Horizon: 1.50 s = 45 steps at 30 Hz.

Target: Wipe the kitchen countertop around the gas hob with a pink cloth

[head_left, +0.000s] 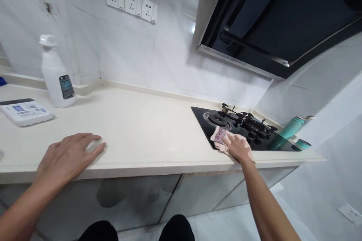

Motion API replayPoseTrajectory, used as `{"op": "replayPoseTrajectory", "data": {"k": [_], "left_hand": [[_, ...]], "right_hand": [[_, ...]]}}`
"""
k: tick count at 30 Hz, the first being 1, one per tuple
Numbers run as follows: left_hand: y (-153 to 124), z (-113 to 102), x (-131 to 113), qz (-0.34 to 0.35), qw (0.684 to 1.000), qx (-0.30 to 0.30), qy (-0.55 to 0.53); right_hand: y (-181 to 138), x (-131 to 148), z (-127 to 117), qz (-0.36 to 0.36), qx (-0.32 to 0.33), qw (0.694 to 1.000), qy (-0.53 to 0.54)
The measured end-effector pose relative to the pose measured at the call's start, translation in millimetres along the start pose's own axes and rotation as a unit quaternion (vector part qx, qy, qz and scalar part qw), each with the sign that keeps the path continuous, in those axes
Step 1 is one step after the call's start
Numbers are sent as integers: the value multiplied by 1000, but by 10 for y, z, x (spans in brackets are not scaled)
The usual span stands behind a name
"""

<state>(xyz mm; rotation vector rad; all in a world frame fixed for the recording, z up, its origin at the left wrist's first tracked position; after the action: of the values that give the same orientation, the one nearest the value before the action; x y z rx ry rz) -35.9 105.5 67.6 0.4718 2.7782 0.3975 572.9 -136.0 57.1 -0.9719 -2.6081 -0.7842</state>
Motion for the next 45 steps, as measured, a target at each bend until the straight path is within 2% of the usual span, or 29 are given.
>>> {"op": "replayPoseTrajectory", "data": {"k": [3,6,10,13,15,18,21,24,27,30,33,36,39,42,45], "left_hand": [[6,15,-3,3,1000,9,-1],[-8,0,-15,0,1000,22,2],[-31,-19,-24,4,999,34,8],[-28,-21,-12,22,999,23,13],[-24,-12,-3,35,999,19,11],[-29,-9,3,43,999,21,6],[-45,-13,7,33,999,28,2],[-62,-22,12,15,1000,25,-6],[-77,-20,6,5,1000,20,-17],[-96,-13,-10,3,999,10,-32],[-118,-16,-25,-1,999,-10,-42],[-144,-23,-42,-3,998,-23,-53],[-176,-37,-63,3,997,-28,-70],[-210,-50,-73,7,996,-37,-87],[-223,-53,-54,7,993,-52,-102]], "right_hand": [[-349,628,243,-46,80,995,-44],[-780,1566,458,-153,165,974,-41],[-1359,2832,664,-272,263,926,2],[-1759,3573,744,-379,283,881,28],[-1936,3835,741,-429,259,865,39],[-2017,3839,686,-449,216,866,39],[-1937,3486,612,-439,200,875,42],[-1720,2849,476,-401,154,901,62],[-1449,1987,299,-333,83,937,68],[-1240,1177,142,-279,39,955,90],[-1165,776,102,-280,33,954,98],[-1204,805,187,-283,29,958,36],[-1345,1187,358,-304,46,951,-23],[-1570,1871,537,-361,61,930,-37],[-1869,2743,730,-416,78,905,-45]]}}
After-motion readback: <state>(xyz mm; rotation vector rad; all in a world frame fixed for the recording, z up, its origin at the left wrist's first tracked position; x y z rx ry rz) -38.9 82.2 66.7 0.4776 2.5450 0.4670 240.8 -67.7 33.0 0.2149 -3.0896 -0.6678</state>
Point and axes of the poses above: each hand's wrist, its own y-axis towards the middle knuckle, its own z-axis out of the palm, x = y × z, the point moved 8 cm from there along y, towards the middle knuckle, and after that the axes turned 4 degrees about -y, right-handed, at the moved point
